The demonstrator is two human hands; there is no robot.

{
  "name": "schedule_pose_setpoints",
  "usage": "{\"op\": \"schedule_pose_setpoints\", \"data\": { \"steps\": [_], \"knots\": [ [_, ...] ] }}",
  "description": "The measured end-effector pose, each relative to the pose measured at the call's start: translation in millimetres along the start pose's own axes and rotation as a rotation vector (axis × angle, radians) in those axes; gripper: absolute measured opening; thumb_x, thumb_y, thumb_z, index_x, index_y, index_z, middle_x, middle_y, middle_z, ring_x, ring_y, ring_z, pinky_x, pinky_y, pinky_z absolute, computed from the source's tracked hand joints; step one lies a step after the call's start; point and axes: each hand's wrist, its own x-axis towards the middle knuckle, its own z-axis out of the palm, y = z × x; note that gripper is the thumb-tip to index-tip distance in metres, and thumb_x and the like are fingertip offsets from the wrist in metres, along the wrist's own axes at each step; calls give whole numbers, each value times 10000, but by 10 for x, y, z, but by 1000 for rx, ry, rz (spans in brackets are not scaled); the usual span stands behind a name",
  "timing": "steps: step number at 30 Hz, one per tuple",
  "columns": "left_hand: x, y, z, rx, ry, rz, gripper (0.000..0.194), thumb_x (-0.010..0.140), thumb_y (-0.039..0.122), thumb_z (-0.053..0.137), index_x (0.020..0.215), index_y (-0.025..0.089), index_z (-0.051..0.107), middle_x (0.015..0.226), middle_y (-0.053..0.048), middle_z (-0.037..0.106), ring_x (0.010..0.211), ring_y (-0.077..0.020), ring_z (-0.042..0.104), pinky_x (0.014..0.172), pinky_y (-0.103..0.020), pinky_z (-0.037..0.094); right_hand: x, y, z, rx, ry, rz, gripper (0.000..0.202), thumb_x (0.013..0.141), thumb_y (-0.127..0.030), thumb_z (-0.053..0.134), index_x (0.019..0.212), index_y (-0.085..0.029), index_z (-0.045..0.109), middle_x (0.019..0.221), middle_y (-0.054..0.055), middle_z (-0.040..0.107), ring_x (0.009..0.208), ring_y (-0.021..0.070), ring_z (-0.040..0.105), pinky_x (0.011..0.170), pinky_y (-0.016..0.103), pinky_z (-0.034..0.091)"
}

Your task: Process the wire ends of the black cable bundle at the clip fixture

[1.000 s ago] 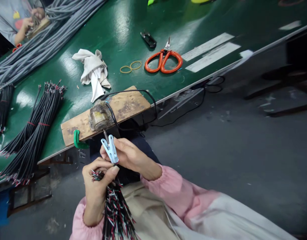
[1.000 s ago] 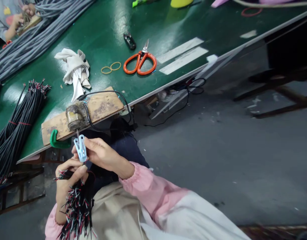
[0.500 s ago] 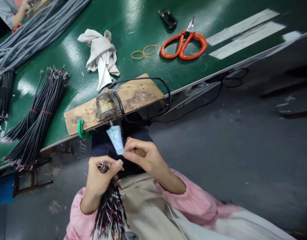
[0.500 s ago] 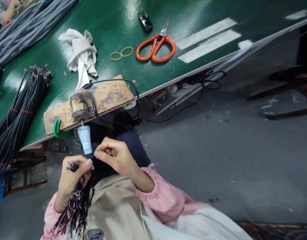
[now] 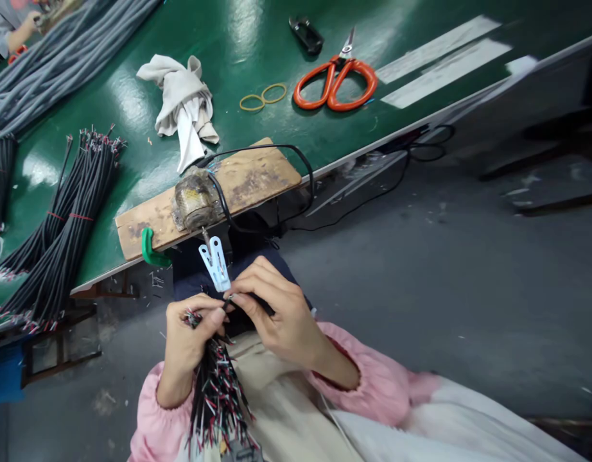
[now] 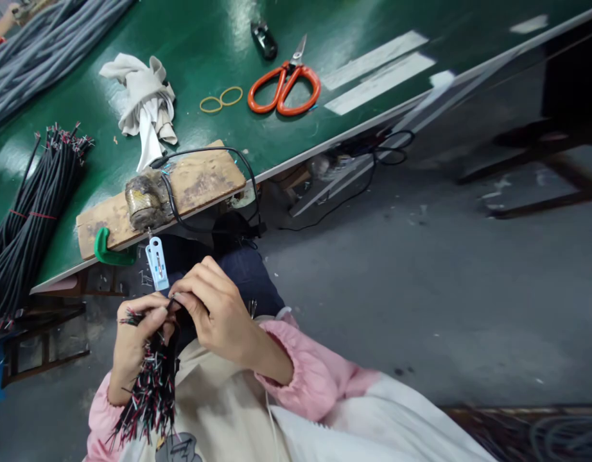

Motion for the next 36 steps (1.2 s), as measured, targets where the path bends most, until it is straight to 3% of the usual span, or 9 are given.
{"op": "schedule_pose_setpoints", "data": {
  "steps": [9,14,19,22,25,29,32,36],
  "knots": [
    [-21,-68,23,-51,116,133,271,601,388,877,585,156,737,527,10,586,437,-76,489,434,-202,383,-14,-24,50,95,7,102,150,914,-111,504,800,-178,573,735,20,608,702,153,534,664,302,430],
    [-44,-103,41,-102,98,92,336,601,443,871,576,148,712,516,20,573,406,-66,474,427,-197,375,-32,70,27,374,-68,290,146,867,-166,550,731,-176,602,685,8,568,660,138,503,609,274,407],
    [-38,-90,63,-145,110,35,372,598,468,872,563,146,688,467,35,538,393,-65,460,431,-195,379,-32,152,78,672,37,435,48,793,-228,709,796,-183,694,743,5,599,672,123,536,622,258,439],
    [-20,-91,63,-141,85,25,395,578,479,883,549,145,674,439,43,509,394,-71,471,432,-194,391,-38,152,163,710,74,407,73,777,-225,758,754,-188,699,734,9,619,688,131,578,629,260,467],
    [-7,-114,56,-162,75,38,394,533,457,910,541,148,666,486,38,539,405,-69,481,426,-193,396,-61,130,247,595,156,331,153,833,-200,719,692,-187,661,664,-1,592,634,132,569,577,256,465],
    [-7,-109,30,-140,58,30,393,543,456,910,530,146,667,480,33,547,406,-66,468,416,-192,378,-61,103,259,209,312,-5,124,886,-116,636,788,-190,651,727,21,598,726,154,541,661,286,470],
    [-10,-49,-3,-74,-39,-27,391,602,487,875,555,131,721,457,3,571,367,-64,443,377,-194,341,-18,116,181,214,178,-98,182,963,-220,568,788,-188,606,743,25,581,763,160,511,723,311,449],
    [-21,28,-23,-87,-84,30,258,546,375,924,573,165,778,511,-17,633,366,-56,463,357,-174,342,30,203,86,751,-241,256,383,945,-498,571,736,-181,521,713,-17,454,650,116,445,618,270,393]
  ]
}}
